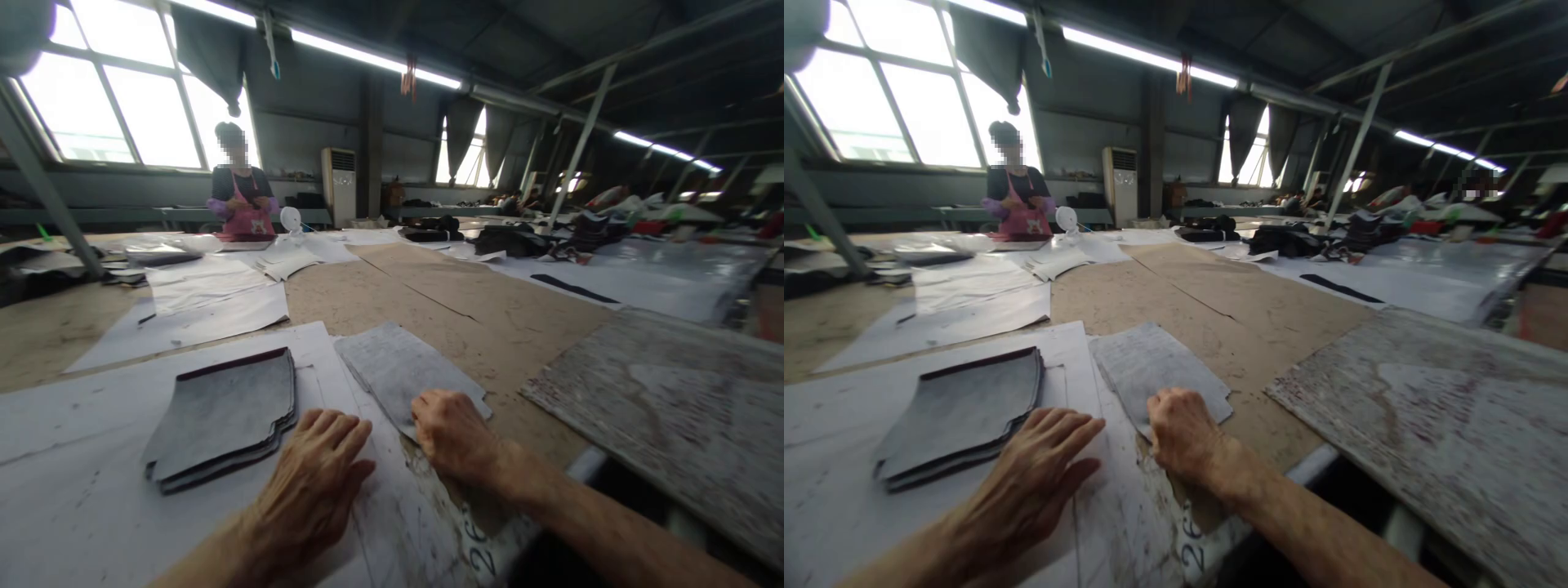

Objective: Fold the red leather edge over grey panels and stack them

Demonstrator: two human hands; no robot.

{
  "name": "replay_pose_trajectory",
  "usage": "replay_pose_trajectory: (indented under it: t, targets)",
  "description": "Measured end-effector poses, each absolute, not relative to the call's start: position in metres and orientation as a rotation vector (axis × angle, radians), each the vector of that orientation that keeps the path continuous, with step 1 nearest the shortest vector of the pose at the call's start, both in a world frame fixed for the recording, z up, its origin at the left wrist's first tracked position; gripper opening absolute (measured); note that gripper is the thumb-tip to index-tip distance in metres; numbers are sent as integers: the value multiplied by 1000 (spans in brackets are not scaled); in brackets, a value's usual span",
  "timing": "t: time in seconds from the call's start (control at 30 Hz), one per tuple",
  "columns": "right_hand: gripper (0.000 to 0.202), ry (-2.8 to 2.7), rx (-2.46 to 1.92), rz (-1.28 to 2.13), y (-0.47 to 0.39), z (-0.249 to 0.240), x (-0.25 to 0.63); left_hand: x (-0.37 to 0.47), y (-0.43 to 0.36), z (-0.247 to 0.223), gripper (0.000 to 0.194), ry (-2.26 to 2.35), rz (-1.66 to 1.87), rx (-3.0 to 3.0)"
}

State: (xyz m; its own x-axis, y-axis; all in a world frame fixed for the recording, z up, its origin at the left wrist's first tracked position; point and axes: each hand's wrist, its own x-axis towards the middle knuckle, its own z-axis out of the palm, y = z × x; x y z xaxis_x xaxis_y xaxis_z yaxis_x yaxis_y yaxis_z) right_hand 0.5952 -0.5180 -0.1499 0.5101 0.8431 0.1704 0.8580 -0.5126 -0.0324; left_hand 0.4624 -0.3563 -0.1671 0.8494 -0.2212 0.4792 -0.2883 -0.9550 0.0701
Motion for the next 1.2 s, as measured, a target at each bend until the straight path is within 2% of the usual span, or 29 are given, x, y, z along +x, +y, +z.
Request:
replay_pose_trajectory:
  t: [0.33,0.43,0.5,0.7,0.83,1.2]
  targets:
    - [7,-1421,-2447,-146,-533,-157,613,485,-365,-168,30,-265,494,2886]
    - [31,-1412,-2439,-171,-536,-154,604,493,-369,-169,31,-281,489,2884]
    - [38,-1397,-2451,-238,-535,-155,598,498,-372,-170,31,-297,488,2872]
    - [10,-1591,-2372,-404,-534,-170,596,505,-370,-175,36,-258,566,2756]
    - [15,-1698,-2318,-471,-534,-178,600,505,-363,-180,27,-103,664,2644]
    - [22,-1648,-2369,-481,-531,-166,591,508,-365,-180,31,-127,671,2585]
